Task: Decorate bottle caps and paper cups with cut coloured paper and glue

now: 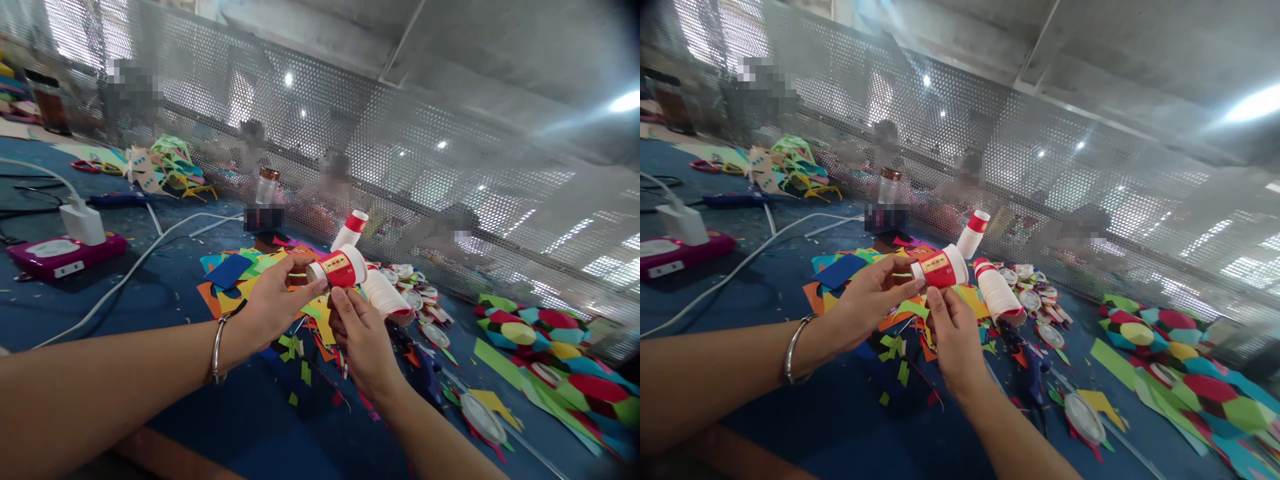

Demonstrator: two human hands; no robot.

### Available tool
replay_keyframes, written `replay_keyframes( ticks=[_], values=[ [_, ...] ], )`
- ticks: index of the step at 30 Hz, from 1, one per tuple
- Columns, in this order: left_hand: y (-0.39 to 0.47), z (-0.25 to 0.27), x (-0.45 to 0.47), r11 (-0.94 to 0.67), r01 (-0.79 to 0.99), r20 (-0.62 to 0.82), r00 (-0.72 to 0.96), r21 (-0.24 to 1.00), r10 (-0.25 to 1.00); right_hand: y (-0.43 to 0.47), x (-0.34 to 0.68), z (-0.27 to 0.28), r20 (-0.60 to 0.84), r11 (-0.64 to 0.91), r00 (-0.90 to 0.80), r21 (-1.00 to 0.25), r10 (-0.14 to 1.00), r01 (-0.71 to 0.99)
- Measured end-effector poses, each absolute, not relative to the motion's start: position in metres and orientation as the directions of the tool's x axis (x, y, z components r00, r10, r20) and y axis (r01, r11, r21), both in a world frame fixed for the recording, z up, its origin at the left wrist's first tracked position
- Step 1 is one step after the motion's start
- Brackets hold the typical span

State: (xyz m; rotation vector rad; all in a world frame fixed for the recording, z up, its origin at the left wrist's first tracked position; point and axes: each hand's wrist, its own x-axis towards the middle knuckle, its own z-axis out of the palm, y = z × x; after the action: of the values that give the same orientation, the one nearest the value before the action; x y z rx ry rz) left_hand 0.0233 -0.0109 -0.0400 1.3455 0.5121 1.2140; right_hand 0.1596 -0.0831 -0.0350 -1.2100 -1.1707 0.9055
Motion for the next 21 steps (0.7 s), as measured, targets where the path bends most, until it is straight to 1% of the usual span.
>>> replay_keyframes(
  ticks=[5,14,21],
  values=[
    [-0.0102,-0.0437,0.0241,-0.282,-0.325,0.390,0.344,0.903,0.854,-0.0837,0.1589,-0.0338,0.171,0.163,0.189,-0.985,0.967,0.055],
    [-0.0138,-0.0402,0.0219,-0.300,-0.322,0.409,0.357,0.898,0.840,-0.0822,0.1614,-0.0348,0.179,0.173,0.184,-0.984,0.966,0.048],
    [-0.0113,-0.0402,0.0223,-0.394,-0.220,0.444,0.275,0.893,0.853,-0.0827,0.1607,-0.0320,0.165,0.162,0.184,-0.986,0.969,0.028]
  ],
)
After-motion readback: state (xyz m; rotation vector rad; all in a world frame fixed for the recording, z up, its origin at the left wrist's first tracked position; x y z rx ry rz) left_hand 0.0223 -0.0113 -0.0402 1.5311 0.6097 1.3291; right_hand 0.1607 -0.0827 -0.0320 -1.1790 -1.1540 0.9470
